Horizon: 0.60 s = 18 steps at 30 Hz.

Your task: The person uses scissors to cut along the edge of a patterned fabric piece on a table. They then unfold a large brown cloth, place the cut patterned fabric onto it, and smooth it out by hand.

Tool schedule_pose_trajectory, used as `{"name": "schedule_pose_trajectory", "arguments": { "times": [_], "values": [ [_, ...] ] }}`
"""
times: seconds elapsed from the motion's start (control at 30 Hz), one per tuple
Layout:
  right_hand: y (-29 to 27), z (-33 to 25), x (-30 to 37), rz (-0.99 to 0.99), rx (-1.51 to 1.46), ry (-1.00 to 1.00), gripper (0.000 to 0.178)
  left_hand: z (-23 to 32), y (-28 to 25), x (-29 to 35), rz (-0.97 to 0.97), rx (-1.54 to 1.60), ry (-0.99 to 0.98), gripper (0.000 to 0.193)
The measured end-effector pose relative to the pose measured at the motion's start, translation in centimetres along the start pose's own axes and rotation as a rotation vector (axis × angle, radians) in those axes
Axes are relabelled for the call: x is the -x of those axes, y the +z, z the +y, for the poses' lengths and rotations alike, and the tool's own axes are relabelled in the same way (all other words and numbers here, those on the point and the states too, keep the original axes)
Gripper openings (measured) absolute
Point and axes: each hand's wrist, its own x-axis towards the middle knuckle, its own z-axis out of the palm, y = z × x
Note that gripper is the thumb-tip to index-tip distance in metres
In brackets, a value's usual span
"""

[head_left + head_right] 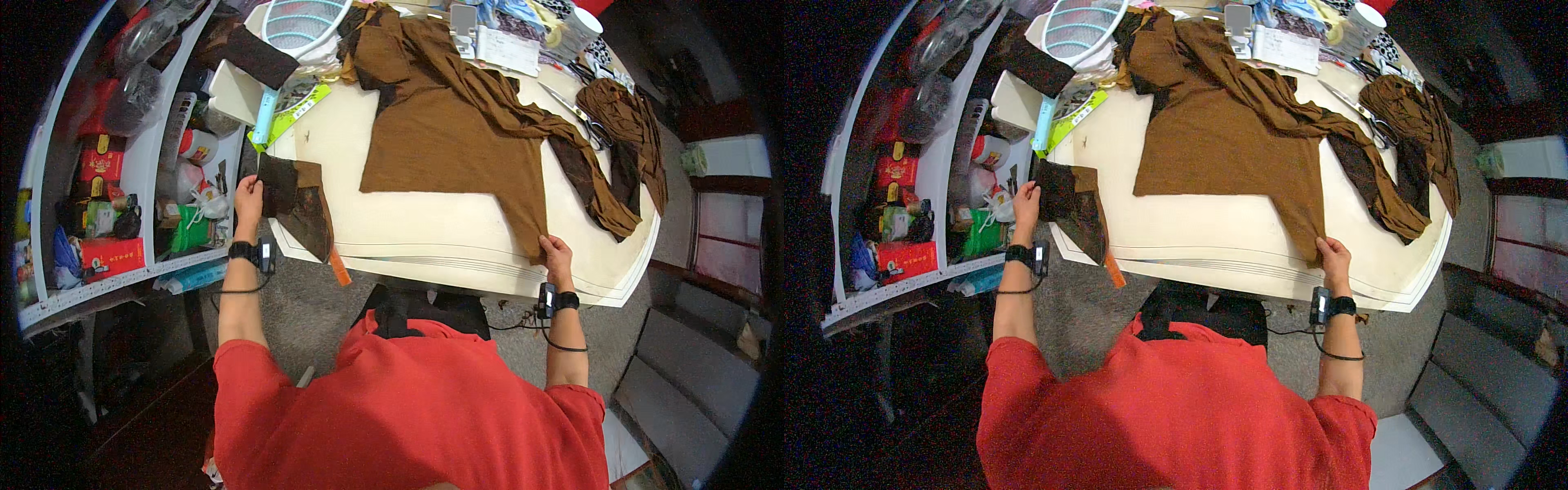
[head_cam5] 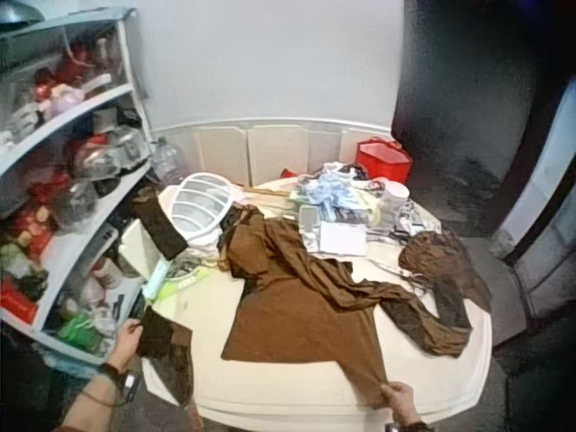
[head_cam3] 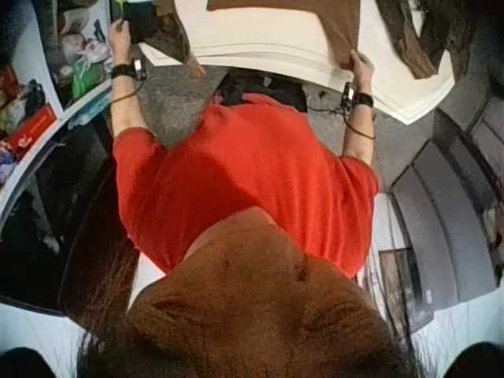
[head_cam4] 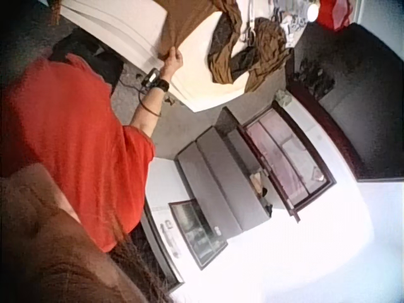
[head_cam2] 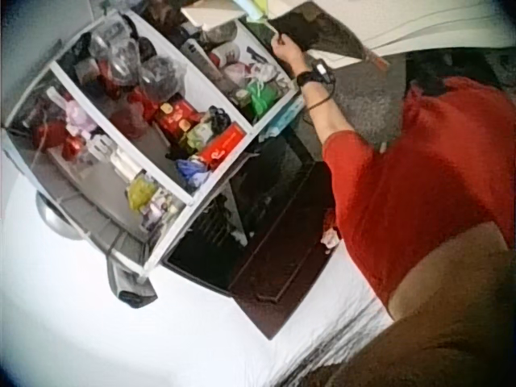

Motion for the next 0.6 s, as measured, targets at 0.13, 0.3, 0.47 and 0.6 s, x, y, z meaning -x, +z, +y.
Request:
{"name": "schedule_pose_trajectory", "arguments": {
  "times": [0.13, 0.3, 0.47, 0.6],
  "values": [
    [0.0, -1.3, 0.9, 0.001, 0.017, -0.029, 0.018, 1.1, 1.1, 0.0, -0.014, -0.279, -0.067, 0.035],
    [0.0, -3.0, 2.5, -0.025, 0.002, -0.021, 0.018, 8.1, 4.8, 2.9, 0.238, -0.721, 0.135, 0.050],
    [1.4, -3.5, 2.2, -0.034, -0.026, -0.003, 0.021, 10.2, 12.4, 7.4, -0.252, -0.047, -0.051, 0.032],
    [0.6, -3.3, 1.1, -0.026, -0.040, -0.010, 0.024, 14.2, 16.4, 10.4, -0.107, -0.195, -0.033, 0.031]
  ]
}}
